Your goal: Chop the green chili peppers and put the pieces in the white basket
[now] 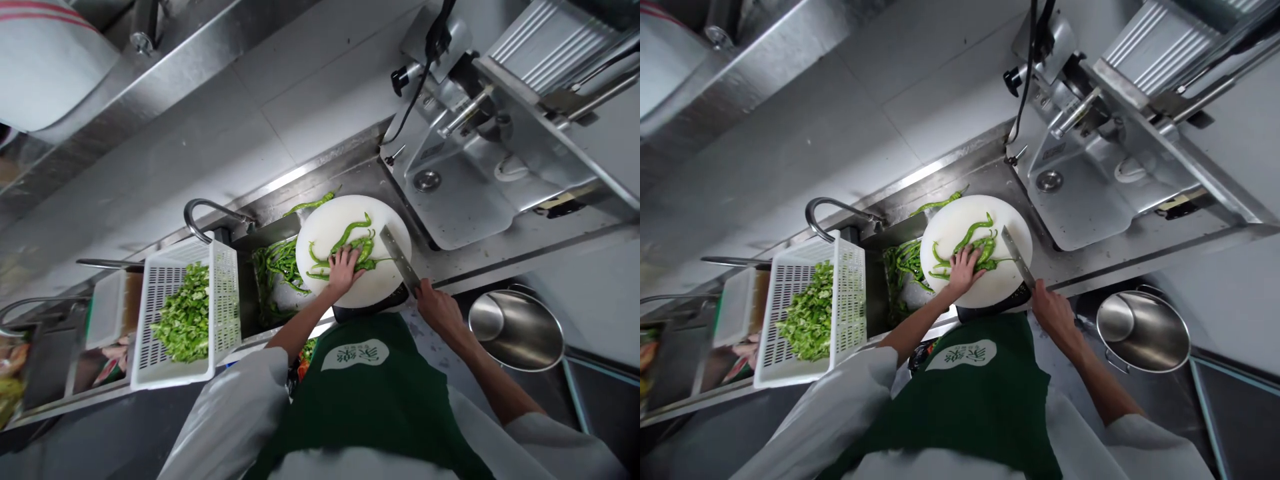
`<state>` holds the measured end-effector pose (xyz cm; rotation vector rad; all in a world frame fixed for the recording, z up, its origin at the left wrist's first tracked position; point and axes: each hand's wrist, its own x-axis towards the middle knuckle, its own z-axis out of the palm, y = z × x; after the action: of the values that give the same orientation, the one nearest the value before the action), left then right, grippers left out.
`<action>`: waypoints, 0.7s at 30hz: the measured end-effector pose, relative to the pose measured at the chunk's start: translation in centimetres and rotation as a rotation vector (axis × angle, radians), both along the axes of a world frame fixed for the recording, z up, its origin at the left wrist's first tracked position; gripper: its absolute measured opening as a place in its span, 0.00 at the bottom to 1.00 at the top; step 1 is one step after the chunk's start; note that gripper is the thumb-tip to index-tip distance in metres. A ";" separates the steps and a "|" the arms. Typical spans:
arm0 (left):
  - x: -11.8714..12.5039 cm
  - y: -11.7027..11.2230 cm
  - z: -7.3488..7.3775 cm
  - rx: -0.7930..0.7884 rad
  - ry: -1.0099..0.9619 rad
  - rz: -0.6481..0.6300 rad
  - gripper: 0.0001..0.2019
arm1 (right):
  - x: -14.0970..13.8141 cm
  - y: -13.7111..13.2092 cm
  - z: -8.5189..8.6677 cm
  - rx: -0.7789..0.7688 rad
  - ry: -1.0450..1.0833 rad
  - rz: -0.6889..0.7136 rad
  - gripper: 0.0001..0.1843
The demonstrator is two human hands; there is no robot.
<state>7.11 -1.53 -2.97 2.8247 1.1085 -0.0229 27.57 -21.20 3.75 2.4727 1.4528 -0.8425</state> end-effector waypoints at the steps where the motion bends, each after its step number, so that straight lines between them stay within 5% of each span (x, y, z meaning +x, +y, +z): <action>1: 0.0 0.1 0.0 -0.011 -0.020 -0.038 0.27 | -0.1 0.0 0.0 -0.001 0.005 0.026 0.15; 6: 1.3 0.8 -0.7 -0.132 -0.178 -0.150 0.13 | 0.3 0.3 0.1 -0.013 0.000 0.034 0.17; 12: 3.2 2.4 -1.3 -0.367 -0.424 0.000 0.15 | 1.7 0.3 -0.2 -0.034 -0.039 -0.046 0.15; 21: -1.2 1.7 -1.5 -0.361 -0.480 -0.240 0.14 | 1.5 0.3 -0.8 -0.028 0.003 -0.089 0.16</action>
<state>5.93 0.13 -4.52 2.4322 0.5903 0.3746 29.03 -20.86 2.96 2.5326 1.3309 -0.8765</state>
